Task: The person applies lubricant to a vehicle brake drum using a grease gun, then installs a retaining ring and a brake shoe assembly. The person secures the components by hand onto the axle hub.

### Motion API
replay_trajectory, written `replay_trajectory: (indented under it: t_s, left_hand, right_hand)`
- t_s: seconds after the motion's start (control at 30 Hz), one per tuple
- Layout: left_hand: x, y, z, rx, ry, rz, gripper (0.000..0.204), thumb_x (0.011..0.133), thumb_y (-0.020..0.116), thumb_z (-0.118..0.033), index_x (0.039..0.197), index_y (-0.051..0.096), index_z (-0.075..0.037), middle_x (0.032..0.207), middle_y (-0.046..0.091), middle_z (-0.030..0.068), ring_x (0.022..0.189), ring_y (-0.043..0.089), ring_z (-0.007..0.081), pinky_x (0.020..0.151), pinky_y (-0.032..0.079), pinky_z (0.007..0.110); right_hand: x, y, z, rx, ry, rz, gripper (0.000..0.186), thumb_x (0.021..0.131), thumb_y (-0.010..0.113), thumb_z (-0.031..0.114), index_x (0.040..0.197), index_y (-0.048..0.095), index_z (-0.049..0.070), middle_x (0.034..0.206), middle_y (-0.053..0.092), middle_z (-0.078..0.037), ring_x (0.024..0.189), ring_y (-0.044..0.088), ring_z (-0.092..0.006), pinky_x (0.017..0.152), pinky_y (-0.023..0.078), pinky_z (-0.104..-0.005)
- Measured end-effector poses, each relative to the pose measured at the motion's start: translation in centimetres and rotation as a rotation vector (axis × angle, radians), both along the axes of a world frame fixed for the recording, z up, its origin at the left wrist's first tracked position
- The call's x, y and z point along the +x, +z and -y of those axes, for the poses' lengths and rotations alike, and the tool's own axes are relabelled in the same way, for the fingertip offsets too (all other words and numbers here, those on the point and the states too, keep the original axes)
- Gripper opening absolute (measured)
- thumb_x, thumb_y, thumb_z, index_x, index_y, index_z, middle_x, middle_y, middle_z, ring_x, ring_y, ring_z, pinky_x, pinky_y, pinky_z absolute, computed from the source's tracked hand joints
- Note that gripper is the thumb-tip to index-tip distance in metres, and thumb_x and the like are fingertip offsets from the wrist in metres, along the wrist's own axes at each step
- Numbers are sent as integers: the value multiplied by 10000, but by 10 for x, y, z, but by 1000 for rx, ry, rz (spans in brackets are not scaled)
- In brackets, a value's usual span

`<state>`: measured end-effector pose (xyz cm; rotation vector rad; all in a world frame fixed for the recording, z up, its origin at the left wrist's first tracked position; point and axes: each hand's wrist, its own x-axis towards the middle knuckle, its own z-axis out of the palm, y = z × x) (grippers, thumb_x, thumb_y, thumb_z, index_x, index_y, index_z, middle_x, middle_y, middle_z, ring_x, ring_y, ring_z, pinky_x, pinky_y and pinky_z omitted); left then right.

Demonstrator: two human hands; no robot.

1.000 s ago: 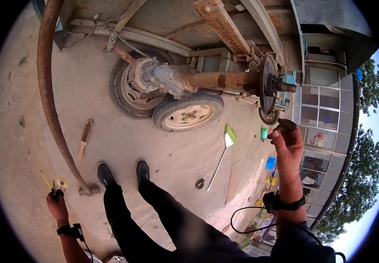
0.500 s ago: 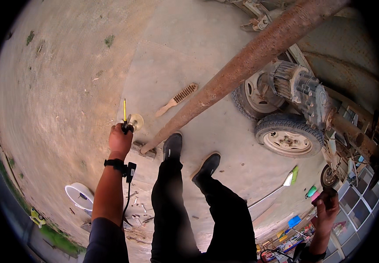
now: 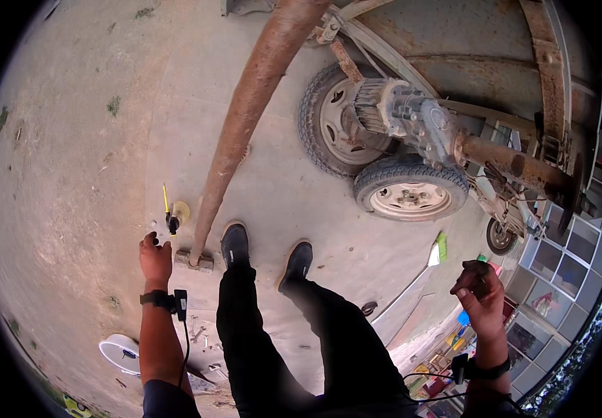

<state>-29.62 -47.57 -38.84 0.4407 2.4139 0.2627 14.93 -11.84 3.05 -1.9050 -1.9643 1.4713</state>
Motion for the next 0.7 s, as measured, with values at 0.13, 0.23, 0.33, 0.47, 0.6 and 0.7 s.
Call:
replay_trajectory:
  t_s: [0.13, 0.23, 0.33, 0.47, 0.6, 0.7]
  left_hand:
    - [5, 84, 32, 166, 47, 56, 408, 915, 718, -57, 1302, 623, 28, 1167, 672, 206, 910, 705, 298, 821, 583, 408]
    - [11, 177, 16, 159, 1, 100, 393, 940, 699, -72, 1312, 628, 30, 1147, 702, 184, 902, 701, 268, 822, 579, 399]
    - [31, 277, -28, 210, -27, 239, 365, 936, 695, -58, 1287, 639, 26, 1124, 707, 168, 904, 708, 253, 822, 577, 395]
    - [63, 348, -89, 368, -233, 285, 328, 913, 701, -6, 1236, 648, 19, 1096, 683, 144, 864, 707, 242, 798, 576, 376]
    - [101, 407, -179, 521, -349, 362, 299, 927, 706, 4, 1222, 652, -2, 1084, 675, 119, 855, 695, 204, 708, 565, 323]
    - [134, 436, -242, 596, -374, 397, 304, 918, 721, 24, 1212, 657, -17, 1089, 666, 111, 865, 683, 178, 679, 550, 293]
  right_hand:
    - [-3, 56, -4, 63, -39, -56, 467, 892, 815, -6, 1310, 607, -18, 991, 677, -35, 899, 683, -114, 822, 563, -274]
    - [8, 103, -6, 181, -198, -93, 467, 876, 836, 8, 1299, 639, 20, 979, 685, -2, 860, 669, -86, 807, 553, -256]
    - [23, 129, -20, 428, -277, -49, 438, 877, 829, 12, 1280, 658, 25, 959, 682, 13, 854, 645, -65, 791, 535, -240]
    - [38, 141, -59, 653, -368, -66, 465, 844, 846, 25, 1274, 668, 20, 959, 668, -5, 829, 624, -79, 761, 515, -233]
    - [39, 143, -113, 735, -257, 30, 528, 802, 890, 76, 1275, 665, 13, 1001, 632, -42, 831, 619, -122, 712, 508, -255]
    - [39, 136, -153, 780, -106, 72, 508, 758, 931, 147, 1204, 716, 30, 975, 603, -54, 838, 623, -159, 679, 506, -305]
